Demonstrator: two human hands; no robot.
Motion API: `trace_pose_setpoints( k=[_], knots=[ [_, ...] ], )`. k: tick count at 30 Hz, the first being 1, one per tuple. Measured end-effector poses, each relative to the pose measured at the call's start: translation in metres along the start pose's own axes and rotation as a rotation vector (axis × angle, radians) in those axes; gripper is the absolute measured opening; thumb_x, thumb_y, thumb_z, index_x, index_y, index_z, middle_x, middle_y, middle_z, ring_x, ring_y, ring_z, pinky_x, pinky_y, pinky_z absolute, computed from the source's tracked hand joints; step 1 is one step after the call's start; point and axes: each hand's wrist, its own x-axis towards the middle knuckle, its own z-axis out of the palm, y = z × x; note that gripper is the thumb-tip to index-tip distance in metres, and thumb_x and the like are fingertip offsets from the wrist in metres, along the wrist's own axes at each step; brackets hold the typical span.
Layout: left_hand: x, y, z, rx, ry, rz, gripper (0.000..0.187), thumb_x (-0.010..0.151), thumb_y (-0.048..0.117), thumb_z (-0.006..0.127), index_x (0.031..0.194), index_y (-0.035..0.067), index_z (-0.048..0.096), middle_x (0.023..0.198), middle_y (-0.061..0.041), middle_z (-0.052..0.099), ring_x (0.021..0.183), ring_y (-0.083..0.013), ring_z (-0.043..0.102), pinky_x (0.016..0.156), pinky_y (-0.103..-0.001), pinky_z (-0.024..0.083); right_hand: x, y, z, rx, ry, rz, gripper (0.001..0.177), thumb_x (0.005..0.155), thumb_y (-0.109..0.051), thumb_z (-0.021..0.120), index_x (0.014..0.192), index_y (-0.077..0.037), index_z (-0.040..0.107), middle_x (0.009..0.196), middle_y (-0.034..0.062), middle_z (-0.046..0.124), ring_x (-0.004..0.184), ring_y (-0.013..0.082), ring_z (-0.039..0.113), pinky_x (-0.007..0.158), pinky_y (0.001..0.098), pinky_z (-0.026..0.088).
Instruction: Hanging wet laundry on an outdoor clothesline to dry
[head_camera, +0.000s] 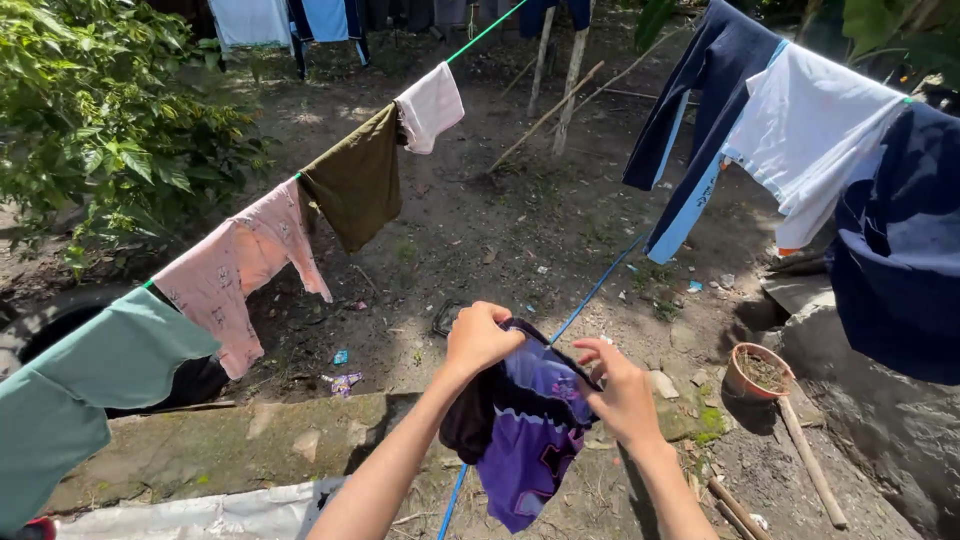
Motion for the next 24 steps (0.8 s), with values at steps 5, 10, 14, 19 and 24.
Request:
trace_pose_setpoints(
  k=[5, 10, 14, 19, 24],
  knots=[
    [0.113, -0.021, -0.036, 0.078, 0.17, -0.048, 0.011, 0.06, 0.021, 0.055, 0.059, 0.019, 0.066, 0.059, -0.007, 0.061, 0.071, -0.0363, 0.066, 0.065, -0.039, 0.052, 0.08, 0.075, 0.045, -0.271, -0.057, -0.269, 0.06, 0.073, -0.009, 0.07, 0.122, -0.038, 0.05, 0.107, -0.0156, 0.062, 0.084, 0.0108, 0.07, 0.071, 0.0312, 0.058],
    [0.206, -0.042, -0.053, 0.175, 0.132, -0.063, 0.023, 0.062, 0.02, 0.058, 0.083, 0.019, 0.069, 0.089, -0.01, 0.067, 0.099, -0.0341, 0.064, 0.083, -0.043, 0.05, 0.194, 0.091, 0.043, -0.469, -0.272, -0.469, 0.026, 0.085, -0.005, 0.055, 0.096, -0.027, 0.062, 0.101, -0.01, 0.06, 0.084, 0.0244, 0.07, 0.069, 0.0361, 0.058],
    [0.238, -0.006, -0.081, -0.172, -0.176, 0.074, 0.046, 0.067, -0.002, 0.048, 0.101, 0.018, 0.071, 0.125, -0.02, 0.06, 0.129, -0.0394, 0.045, 0.106, -0.044, 0.036, 0.284, 0.071, 0.039, 0.016, -0.39, -0.325, 0.03, 0.075, 0.013, 0.039, 0.069, -0.005, 0.062, 0.12, 0.002, 0.06, 0.106, 0.0308, 0.063, 0.082, 0.0431, 0.053],
    [0.337, -0.018, -0.097, -0.328, -0.32, 0.049, 0.048, 0.07, -0.01, 0.042, 0.109, 0.003, 0.067, 0.137, -0.025, 0.052, 0.139, -0.0403, 0.031, 0.115, -0.046, 0.026, 0.386, 0.08, 0.047, 0.312, -0.373, -0.377, 0.033, 0.087, 0.005, 0.043, 0.059, -0.003, 0.059, 0.127, 0.0121, 0.062, 0.093, 0.0358, 0.065, 0.08, 0.0475, 0.051],
    [0.428, -0.044, -0.088, -0.327, -0.411, 0.301, 0.034, 0.059, -0.012, 0.046, 0.081, 0.009, 0.059, 0.11, -0.015, 0.064, 0.109, -0.0268, 0.055, 0.094, -0.035, 0.042, 0.466, 0.129, 0.081, 0.039, -0.47, -0.017, 0.021, 0.07, -0.002, 0.047, 0.061, -0.009, 0.065, 0.057, 0.0076, 0.061, 0.061, 0.0179, 0.058, 0.061, 0.0335, 0.049]
  ],
)
